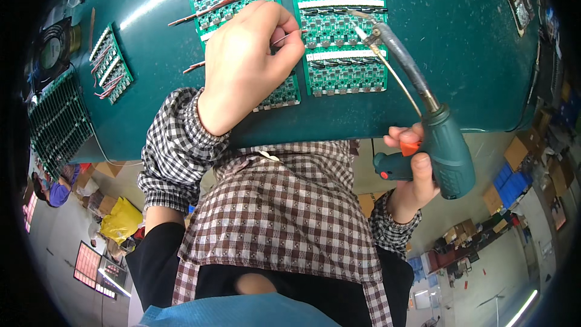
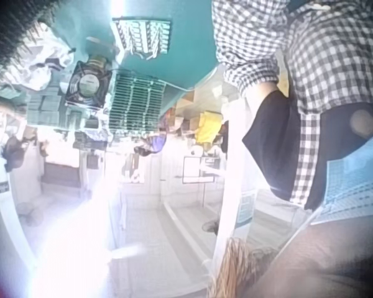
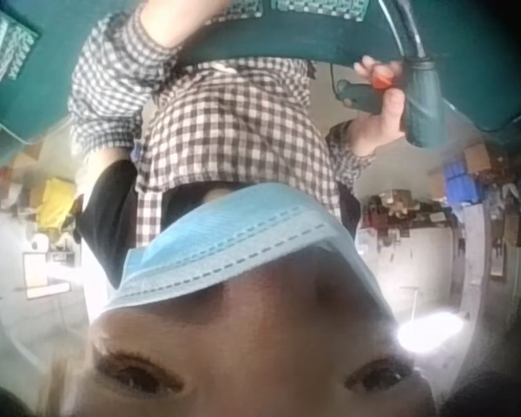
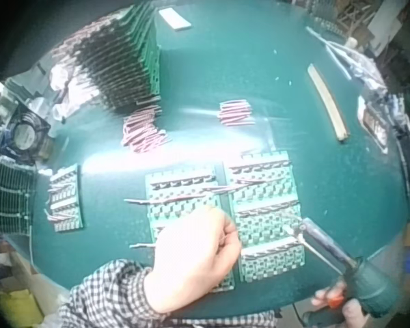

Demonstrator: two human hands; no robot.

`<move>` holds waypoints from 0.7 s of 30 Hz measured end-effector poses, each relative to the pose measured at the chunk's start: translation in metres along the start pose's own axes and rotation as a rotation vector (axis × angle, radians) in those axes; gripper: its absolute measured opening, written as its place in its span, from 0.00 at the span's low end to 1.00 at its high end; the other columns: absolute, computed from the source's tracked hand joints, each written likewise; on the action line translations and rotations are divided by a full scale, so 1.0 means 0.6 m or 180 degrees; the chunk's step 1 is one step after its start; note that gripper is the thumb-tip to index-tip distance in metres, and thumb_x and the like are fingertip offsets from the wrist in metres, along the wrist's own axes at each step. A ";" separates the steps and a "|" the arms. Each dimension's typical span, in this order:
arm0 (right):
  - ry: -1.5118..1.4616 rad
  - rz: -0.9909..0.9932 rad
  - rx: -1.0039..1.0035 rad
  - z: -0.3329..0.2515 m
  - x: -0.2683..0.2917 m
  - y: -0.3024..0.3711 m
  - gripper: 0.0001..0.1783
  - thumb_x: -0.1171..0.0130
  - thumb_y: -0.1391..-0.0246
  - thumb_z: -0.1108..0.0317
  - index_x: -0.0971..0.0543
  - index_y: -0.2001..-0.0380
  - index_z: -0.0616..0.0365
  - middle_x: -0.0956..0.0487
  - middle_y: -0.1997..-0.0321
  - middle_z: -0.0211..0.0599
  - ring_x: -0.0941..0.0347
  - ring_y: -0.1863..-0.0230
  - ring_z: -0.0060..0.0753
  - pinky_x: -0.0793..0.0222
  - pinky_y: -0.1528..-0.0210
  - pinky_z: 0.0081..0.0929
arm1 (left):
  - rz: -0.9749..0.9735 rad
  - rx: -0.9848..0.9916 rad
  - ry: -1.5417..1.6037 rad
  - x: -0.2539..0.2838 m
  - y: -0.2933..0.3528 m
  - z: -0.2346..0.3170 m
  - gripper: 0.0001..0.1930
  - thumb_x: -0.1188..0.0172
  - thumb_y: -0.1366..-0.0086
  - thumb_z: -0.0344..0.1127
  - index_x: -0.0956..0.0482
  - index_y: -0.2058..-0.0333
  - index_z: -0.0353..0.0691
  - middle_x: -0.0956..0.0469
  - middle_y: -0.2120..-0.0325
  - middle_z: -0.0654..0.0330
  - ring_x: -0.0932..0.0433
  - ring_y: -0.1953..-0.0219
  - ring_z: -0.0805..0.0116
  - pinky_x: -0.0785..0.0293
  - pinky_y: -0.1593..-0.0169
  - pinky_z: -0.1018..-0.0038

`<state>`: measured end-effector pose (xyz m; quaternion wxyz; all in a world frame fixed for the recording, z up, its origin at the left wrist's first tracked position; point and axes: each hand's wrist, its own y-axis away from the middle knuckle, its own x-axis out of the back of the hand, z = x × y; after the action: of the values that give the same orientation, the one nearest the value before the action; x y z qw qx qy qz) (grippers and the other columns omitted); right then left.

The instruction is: The person positions wires onto circuit boards by hand and solders them in place using a soldering iron.

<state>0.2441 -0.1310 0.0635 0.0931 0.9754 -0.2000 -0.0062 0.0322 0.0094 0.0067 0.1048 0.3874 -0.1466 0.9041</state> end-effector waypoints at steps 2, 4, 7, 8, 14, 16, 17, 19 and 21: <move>0.0173 -0.0046 0.0018 -0.002 -0.006 0.003 0.25 0.45 0.45 0.60 0.32 0.54 0.73 0.26 0.64 0.46 0.24 0.63 0.40 0.20 0.65 0.32 | 0.0038 -0.0034 0.0016 -0.001 -0.001 0.000 0.04 0.39 0.52 0.28 0.26 0.77 0.40 0.27 0.81 0.62 0.27 0.81 0.67 0.31 0.76 0.73; 0.0257 -0.0080 0.0021 -0.003 -0.012 0.006 0.24 0.45 0.45 0.61 0.31 0.54 0.73 0.26 0.64 0.47 0.24 0.64 0.39 0.21 0.66 0.31 | 0.0000 0.0004 -0.0011 0.001 -0.001 0.001 0.04 0.39 0.53 0.28 0.26 0.77 0.40 0.27 0.81 0.63 0.27 0.81 0.67 0.31 0.77 0.73; 0.0031 -0.0031 -0.0107 -0.004 -0.014 0.009 0.18 0.40 0.51 0.68 0.26 0.61 0.73 0.24 0.64 0.48 0.23 0.64 0.42 0.21 0.62 0.34 | 0.0022 0.0030 -0.0037 -0.001 -0.003 0.001 0.04 0.39 0.53 0.28 0.27 0.78 0.40 0.27 0.81 0.63 0.27 0.81 0.68 0.32 0.77 0.73; 0.0256 -0.0127 -0.0029 -0.003 -0.013 0.009 0.20 0.42 0.49 0.65 0.27 0.59 0.73 0.25 0.64 0.47 0.24 0.64 0.41 0.21 0.64 0.33 | 0.0023 0.0034 -0.0033 -0.001 -0.003 0.001 0.04 0.39 0.53 0.28 0.27 0.78 0.40 0.27 0.81 0.63 0.27 0.81 0.68 0.32 0.77 0.73; 0.0546 -0.0290 -0.0016 -0.007 -0.018 0.015 0.22 0.43 0.48 0.64 0.29 0.57 0.73 0.25 0.65 0.47 0.25 0.64 0.40 0.22 0.65 0.34 | 0.0045 0.0029 0.0025 -0.005 -0.004 -0.001 0.04 0.39 0.54 0.28 0.26 0.78 0.41 0.28 0.82 0.63 0.28 0.81 0.68 0.32 0.77 0.73; 0.0570 -0.0334 -0.0010 -0.005 -0.018 0.017 0.21 0.43 0.48 0.65 0.29 0.57 0.73 0.25 0.65 0.47 0.25 0.64 0.41 0.22 0.64 0.34 | 0.0105 0.0042 0.0053 -0.005 -0.002 0.000 0.05 0.39 0.55 0.27 0.27 0.79 0.40 0.28 0.82 0.63 0.28 0.81 0.68 0.32 0.77 0.73; 0.0597 -0.0390 0.0012 -0.002 -0.018 0.019 0.21 0.43 0.49 0.66 0.29 0.57 0.74 0.25 0.65 0.47 0.25 0.64 0.40 0.22 0.64 0.34 | 0.0106 0.0045 0.0049 -0.004 0.000 0.000 0.05 0.39 0.55 0.27 0.27 0.79 0.40 0.28 0.82 0.63 0.28 0.81 0.68 0.32 0.77 0.73; 0.0627 -0.0436 0.0038 -0.001 -0.018 0.021 0.21 0.43 0.49 0.67 0.28 0.57 0.74 0.25 0.65 0.48 0.25 0.64 0.40 0.22 0.64 0.34 | 0.0089 0.0040 0.0057 -0.004 -0.001 0.001 0.05 0.39 0.55 0.27 0.27 0.79 0.40 0.28 0.82 0.63 0.28 0.82 0.68 0.32 0.77 0.73; 0.0774 -0.0514 0.0036 -0.003 -0.020 0.021 0.20 0.43 0.50 0.68 0.28 0.58 0.74 0.25 0.64 0.48 0.25 0.64 0.40 0.22 0.64 0.34 | 0.0083 0.0050 0.0061 -0.004 -0.001 0.001 0.05 0.39 0.55 0.27 0.27 0.79 0.40 0.28 0.82 0.63 0.28 0.82 0.68 0.32 0.77 0.73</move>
<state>0.2284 -0.1374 0.0675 0.1103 0.9823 -0.1081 0.1057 0.0345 0.0097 0.0056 0.0913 0.3776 -0.1435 0.9102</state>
